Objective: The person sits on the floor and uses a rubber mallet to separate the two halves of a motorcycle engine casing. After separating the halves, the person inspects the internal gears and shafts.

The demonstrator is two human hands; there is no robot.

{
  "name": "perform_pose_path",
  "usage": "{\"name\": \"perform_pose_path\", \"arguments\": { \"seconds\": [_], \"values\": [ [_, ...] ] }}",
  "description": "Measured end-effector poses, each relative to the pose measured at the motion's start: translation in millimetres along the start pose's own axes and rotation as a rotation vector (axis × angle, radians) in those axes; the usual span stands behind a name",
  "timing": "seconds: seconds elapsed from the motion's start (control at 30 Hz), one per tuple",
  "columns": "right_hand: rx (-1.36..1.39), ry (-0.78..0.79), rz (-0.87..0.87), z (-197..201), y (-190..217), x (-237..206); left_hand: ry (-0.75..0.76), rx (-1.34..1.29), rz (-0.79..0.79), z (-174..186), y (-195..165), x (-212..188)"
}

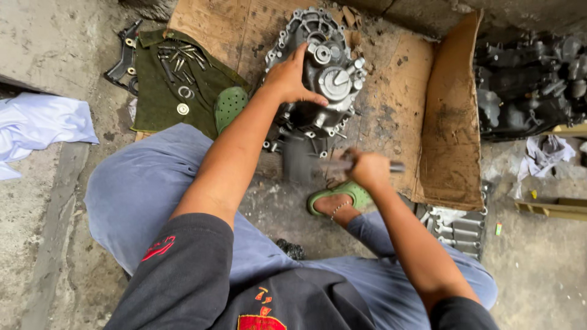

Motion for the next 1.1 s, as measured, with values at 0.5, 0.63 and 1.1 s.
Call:
{"name": "perform_pose_path", "arguments": {
  "seconds": [0.5,0.63,1.1],
  "values": [
    [-0.144,0.356,-0.076,-22.8,-10.8,3.0,0.004,0.032,0.003,0.8,0.9,4.1],
    [-0.135,0.302,-0.259,-13.2,-28.9,10.2,0.011,0.070,-0.010,1.2,-1.6,3.5],
    [0.701,-0.668,-0.500,77.0,-48.5,-126.8,-0.007,-0.031,0.004,7.2,-12.9,3.3]
  ]
}}
Point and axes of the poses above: each hand's wrist, its own x-axis towards the middle knuckle, its own z-axis out of the back of the hand, y = z × x, the point moved 4 cm from there along x, towards the middle knuckle, and after that the axes turned 6 degrees about x, right-handed, at the moved point
